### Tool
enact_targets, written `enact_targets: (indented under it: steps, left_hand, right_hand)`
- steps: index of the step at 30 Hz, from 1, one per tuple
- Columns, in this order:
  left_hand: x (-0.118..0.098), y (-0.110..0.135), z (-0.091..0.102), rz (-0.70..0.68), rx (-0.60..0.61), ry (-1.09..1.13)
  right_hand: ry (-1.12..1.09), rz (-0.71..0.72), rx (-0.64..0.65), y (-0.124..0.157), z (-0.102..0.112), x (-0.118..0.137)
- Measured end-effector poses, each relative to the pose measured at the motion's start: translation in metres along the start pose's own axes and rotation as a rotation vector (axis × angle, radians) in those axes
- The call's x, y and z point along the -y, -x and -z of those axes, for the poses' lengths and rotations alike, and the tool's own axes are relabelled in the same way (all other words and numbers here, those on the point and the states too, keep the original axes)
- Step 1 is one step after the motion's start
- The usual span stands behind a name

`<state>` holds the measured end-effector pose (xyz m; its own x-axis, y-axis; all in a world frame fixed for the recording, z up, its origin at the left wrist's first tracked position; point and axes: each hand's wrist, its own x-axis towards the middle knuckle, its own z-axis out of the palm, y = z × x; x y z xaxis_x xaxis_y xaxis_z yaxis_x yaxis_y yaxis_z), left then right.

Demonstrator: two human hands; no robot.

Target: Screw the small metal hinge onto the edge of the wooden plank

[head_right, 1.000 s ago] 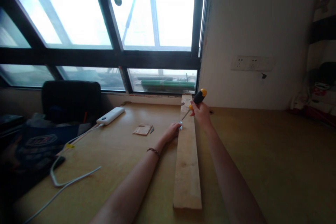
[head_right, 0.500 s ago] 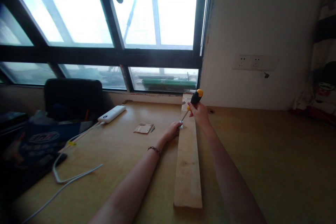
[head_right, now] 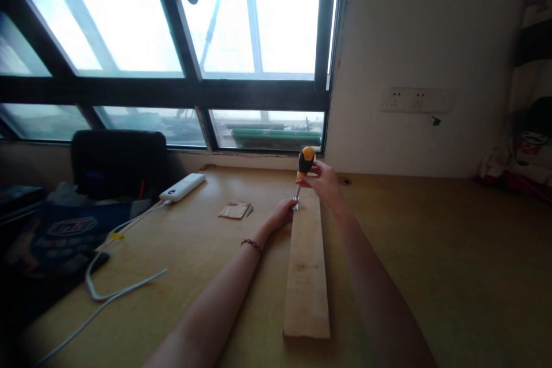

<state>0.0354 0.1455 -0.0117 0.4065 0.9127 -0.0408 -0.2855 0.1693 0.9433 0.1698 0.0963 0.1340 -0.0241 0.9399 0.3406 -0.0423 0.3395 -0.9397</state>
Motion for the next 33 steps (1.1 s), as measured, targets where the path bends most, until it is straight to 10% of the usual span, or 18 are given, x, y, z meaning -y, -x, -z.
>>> enact_targets:
  steps: [6,14,21,33]
  left_hand:
    - [0.003,-0.004,0.002,0.02,-0.004,0.038]
    - [0.002,-0.003,0.002,0.001,0.006,0.057]
    - [0.002,-0.004,0.002,0.018,-0.059,0.021]
    - [0.002,-0.005,0.004,0.01,-0.036,0.032]
  right_hand:
    - [0.411,0.097,-0.347,-0.002,0.001,-0.009]
    - [-0.063,-0.018,0.011,0.004,0.002,0.006]
    - [0.095,0.074,-0.235,-0.002,-0.004,-0.007]
    - [0.25,0.197,-0.277,-0.003,0.001,-0.011]
